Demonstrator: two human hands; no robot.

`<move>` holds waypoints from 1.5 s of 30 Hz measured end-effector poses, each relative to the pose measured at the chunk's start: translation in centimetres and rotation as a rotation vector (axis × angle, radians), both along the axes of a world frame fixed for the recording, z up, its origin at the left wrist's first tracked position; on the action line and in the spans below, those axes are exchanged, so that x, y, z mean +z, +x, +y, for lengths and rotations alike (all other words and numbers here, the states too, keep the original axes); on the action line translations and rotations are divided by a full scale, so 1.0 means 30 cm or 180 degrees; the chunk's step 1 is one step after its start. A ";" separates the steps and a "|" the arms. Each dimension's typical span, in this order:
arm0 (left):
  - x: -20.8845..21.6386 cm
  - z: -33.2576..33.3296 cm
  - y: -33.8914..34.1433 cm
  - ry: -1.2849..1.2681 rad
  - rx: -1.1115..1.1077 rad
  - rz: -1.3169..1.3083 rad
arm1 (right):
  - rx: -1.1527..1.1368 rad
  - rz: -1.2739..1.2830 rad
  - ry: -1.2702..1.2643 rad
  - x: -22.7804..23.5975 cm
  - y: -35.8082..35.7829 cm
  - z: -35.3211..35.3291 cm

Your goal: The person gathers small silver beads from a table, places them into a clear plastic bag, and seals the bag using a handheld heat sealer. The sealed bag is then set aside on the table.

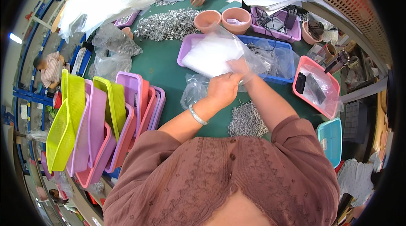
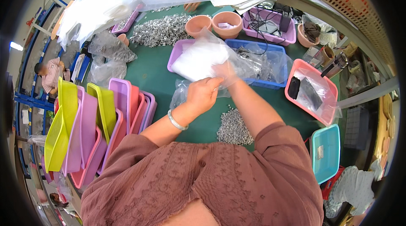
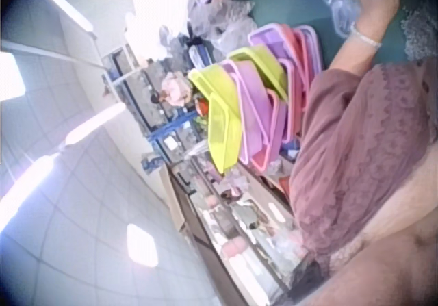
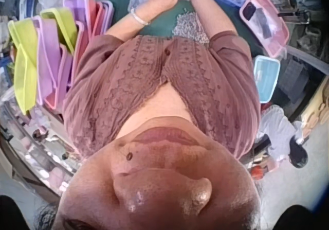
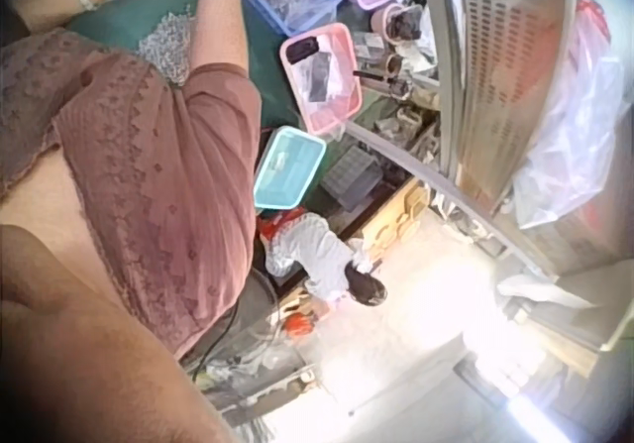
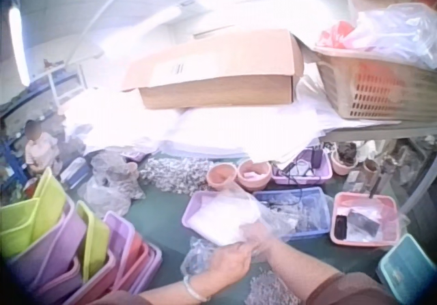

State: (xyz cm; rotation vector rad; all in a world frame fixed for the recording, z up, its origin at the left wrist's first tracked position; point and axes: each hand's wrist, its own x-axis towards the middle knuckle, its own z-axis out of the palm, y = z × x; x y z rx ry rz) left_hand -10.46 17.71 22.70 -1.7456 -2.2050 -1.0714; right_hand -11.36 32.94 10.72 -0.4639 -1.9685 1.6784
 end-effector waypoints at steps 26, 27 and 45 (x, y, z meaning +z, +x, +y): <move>-0.319 0.005 -0.164 0.0693 0.2391 -0.5339 | -0.1306 -0.2131 0.0972 0.041 0.010 0.065; -0.318 0.006 -0.162 0.0566 0.2542 -0.5113 | -0.0999 -0.1968 0.0865 0.066 0.016 0.091; -0.374 0.017 -0.208 0.1255 0.0523 -0.7676 | 0.0775 -0.2068 0.1652 0.395 0.081 0.345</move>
